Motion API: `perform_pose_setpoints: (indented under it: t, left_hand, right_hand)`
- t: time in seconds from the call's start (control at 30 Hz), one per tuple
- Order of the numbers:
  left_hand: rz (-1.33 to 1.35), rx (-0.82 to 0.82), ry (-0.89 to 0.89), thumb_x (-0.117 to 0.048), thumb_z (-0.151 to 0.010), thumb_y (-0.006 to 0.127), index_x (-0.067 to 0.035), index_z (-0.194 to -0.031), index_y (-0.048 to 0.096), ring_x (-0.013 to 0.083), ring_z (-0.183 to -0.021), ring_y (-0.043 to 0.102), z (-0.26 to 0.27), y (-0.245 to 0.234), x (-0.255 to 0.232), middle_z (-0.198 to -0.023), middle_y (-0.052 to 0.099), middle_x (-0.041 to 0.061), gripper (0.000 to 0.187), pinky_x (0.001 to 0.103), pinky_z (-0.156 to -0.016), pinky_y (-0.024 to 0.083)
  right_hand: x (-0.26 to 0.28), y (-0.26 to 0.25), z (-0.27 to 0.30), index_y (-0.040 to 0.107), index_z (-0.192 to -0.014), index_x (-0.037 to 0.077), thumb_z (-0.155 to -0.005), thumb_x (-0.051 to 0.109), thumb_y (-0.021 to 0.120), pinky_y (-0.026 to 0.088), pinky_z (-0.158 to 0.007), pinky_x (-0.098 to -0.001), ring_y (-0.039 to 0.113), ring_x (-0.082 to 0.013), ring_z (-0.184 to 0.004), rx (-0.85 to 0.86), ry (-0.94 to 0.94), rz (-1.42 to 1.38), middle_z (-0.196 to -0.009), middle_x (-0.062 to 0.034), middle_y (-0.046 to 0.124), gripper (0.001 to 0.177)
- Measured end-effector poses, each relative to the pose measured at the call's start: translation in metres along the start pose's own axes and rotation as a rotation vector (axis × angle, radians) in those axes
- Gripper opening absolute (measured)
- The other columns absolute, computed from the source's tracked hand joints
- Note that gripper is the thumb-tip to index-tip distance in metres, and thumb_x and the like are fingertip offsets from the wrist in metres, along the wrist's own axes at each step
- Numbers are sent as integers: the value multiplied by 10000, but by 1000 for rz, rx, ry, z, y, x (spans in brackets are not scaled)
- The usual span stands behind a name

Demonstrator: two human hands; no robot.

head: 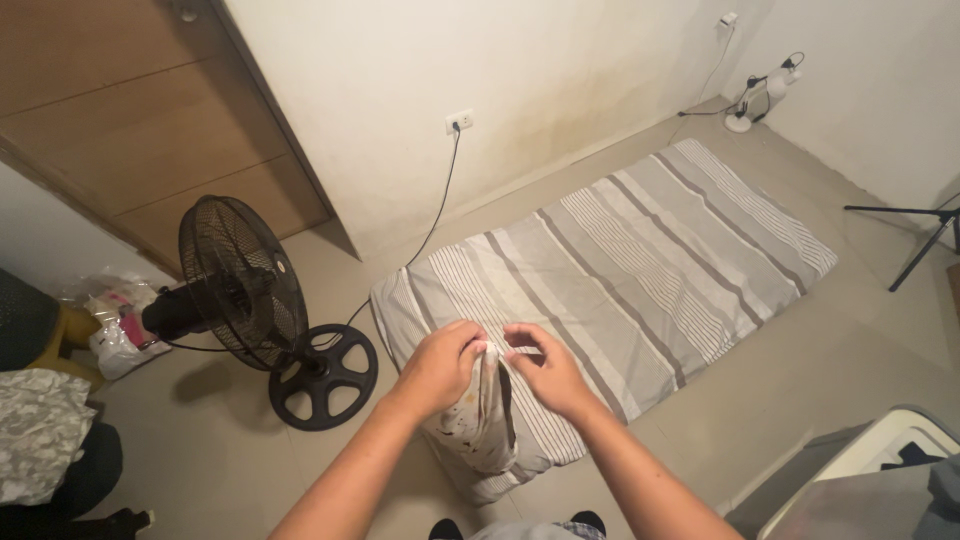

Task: The person spreads a striped sheet over a mattress on the floor, then inserts a cylindrical pillow into a patterned pillowcase and places it on the bed. They then insert a rectangular pillow into a gray pillowcase and place it on the bed.

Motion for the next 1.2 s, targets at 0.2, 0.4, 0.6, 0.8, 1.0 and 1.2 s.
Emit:
perform_pose_setpoints:
  t: [0.2, 0.4, 0.6, 0.8, 1.0, 1.2]
  left_hand:
    - [-12, 27, -12, -102, -854, 585, -12, -882, 612, 379, -846, 593, -2, 0, -1, -869, 625, 174, 98, 430, -730, 465]
    - [-17, 25, -37, -101, -856, 573, -22, -868, 619, 364, -852, 592, -1, 2, 1, -871, 624, 164, 93, 423, -743, 465]
    - [-90, -64, -20, -113, -833, 594, -28, -854, 629, 360, -874, 591, -1, -8, 0, -876, 632, 150, 94, 428, -749, 465]
    - [-99, -59, -36, -126, -845, 578, -29, -874, 608, 370, -867, 585, 5, -3, 7, -879, 622, 156, 105, 440, -737, 462]
    - [-252, -30, -95, -138, -831, 525, -29, -818, 562, 389, -873, 588, 4, 9, 25, -876, 614, 183, 116, 482, -757, 455]
    - [-193, -39, -160, -165, -832, 540, -23, -863, 565, 401, -862, 583, 4, 11, 24, -910, 613, 177, 147, 489, -712, 453]
  right_hand:
    - [-7, 13, -3, 648, -1160, 55, -899, 125, 590, 526, -845, -272, 627, -109, -972, 134, 35, -103, -1077, -19, 682, 277]
    - [-37, 14, -12, 666, -929, 1, -884, 85, 633, 507, -691, -255, 604, -95, -729, 69, 124, -268, -812, -26, 669, 101]
    - [-81, 13, -16, 677, -876, 12, -877, 95, 616, 481, -629, -255, 565, -117, -660, 127, 287, -265, -725, -42, 618, 103]
    - [-145, 12, 11, 648, -844, 24, -855, 124, 619, 507, -651, -288, 615, -146, -699, 59, 534, -185, -748, -54, 652, 105]
    - [-138, 19, 7, 624, -862, 30, -840, 80, 594, 548, -775, -331, 628, -168, -866, 21, 471, -391, -969, -29, 645, 62]
    - [-163, 36, 6, 595, -871, 41, -862, 55, 570, 534, -852, -334, 607, -169, -925, 59, 481, -598, -1001, -6, 606, 30]
Point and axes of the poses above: each hand's wrist, its own z-axis away from the middle knuckle, its own y-axis out of the palm, x = y × z, the point moved 10 cm from there along -z, towards the middle knuckle
